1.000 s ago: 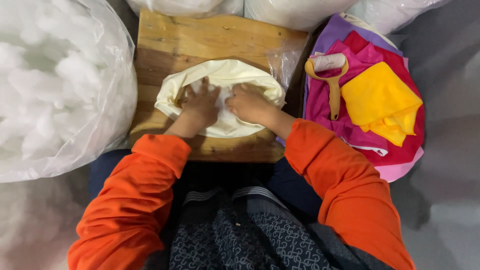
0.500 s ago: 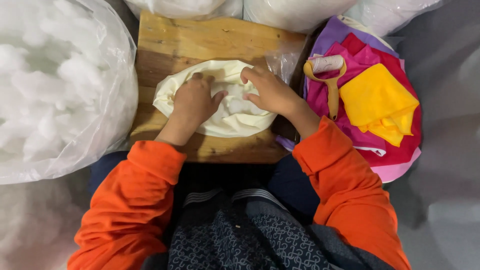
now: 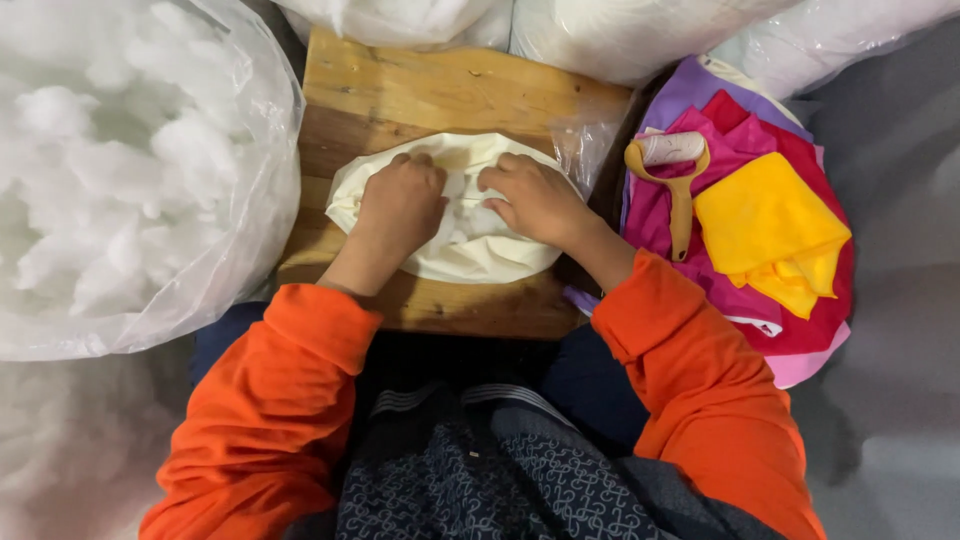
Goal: The person is preparing a pillowcase by lint rolling it and then stuffing it with white fiberfill.
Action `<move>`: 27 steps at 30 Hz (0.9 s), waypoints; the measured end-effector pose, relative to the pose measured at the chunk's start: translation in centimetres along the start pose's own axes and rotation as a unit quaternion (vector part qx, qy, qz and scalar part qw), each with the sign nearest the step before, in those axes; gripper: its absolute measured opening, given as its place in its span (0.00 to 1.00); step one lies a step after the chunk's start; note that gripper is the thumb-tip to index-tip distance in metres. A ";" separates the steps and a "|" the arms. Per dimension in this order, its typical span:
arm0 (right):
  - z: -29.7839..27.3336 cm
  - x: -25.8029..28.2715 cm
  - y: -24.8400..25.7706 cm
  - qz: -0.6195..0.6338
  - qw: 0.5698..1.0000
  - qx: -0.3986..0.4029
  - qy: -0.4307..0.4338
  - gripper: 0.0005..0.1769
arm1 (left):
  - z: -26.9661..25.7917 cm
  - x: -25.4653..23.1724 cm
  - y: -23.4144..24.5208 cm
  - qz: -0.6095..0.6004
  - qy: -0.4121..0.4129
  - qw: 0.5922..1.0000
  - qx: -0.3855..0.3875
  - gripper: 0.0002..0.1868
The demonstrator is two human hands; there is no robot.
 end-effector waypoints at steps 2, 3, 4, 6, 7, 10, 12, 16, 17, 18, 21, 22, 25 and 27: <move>0.3 1.3 -0.7 0.018 0.999 0.002 0.044 0.14 | 0.3 -0.7 -1.5 0.012 -0.016 1.000 -0.019 0.12; 0.5 2.0 -1.0 0.034 0.995 0.000 0.089 0.15 | 0.5 -1.0 -2.2 0.026 -0.033 0.998 -0.041 0.13; 0.7 1.9 -2.4 0.034 0.995 0.000 0.089 0.15 | 0.3 -0.9 -2.8 0.026 -0.034 0.998 -0.041 0.13; 1.4 1.6 -5.0 -0.034 0.992 0.057 0.107 0.17 | 0.0 -0.4 -4.1 0.163 0.023 0.974 0.156 0.20; 1.3 1.8 -4.4 -0.034 0.992 0.055 0.109 0.17 | -0.2 -0.1 -3.5 0.165 0.025 0.973 0.157 0.20; 1.6 2.4 -1.7 -0.014 0.990 0.001 0.140 0.15 | -0.5 0.9 -0.2 0.069 0.024 0.993 0.090 0.23; 2.7 2.8 1.3 0.053 0.974 -0.158 0.151 0.09 | 0.1 1.8 3.7 -0.155 0.065 0.979 -0.116 0.19; 10.0 4.6 6.2 0.062 0.964 -0.215 0.141 0.13 | 0.2 2.2 5.8 -0.236 0.096 0.912 -0.322 0.17; 12.3 5.5 7.3 0.002 0.956 -0.250 0.152 0.19 | 0.3 2.3 5.5 -0.262 0.111 0.898 -0.335 0.21; 14.5 6.4 8.4 -0.059 0.943 -0.284 0.162 0.27 | 0.6 2.4 5.2 -0.289 0.126 0.883 -0.347 0.24; 21.4 7.6 8.0 -0.313 0.895 -0.285 0.142 0.48 | 1.3 2.0 2.4 -0.334 0.154 0.867 -0.335 0.26; 23.2 7.2 7.1 -0.313 0.894 -0.288 0.144 0.48 | 1.4 2.1 2.6 -0.331 0.153 0.868 -0.338 0.26; 27.4 6.0 5.3 -0.445 0.844 -0.290 0.072 0.40 | 1.8 2.5 2.8 -0.390 0.182 0.837 -0.338 0.20; 28.6 5.3 5.3 -0.277 0.917 -0.283 0.050 0.26 | 1.9 3.2 2.4 -0.485 0.250 0.775 -0.317 0.16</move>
Point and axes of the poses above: each hand's wrist, its own z-axis towards the middle knuckle, its own y-axis out of the back of the hand, x = y × z, the point moved 1 cm from there along z, towards the middle knuckle, and after that the axes turned 5 degrees about z, right-handed, at the moved point
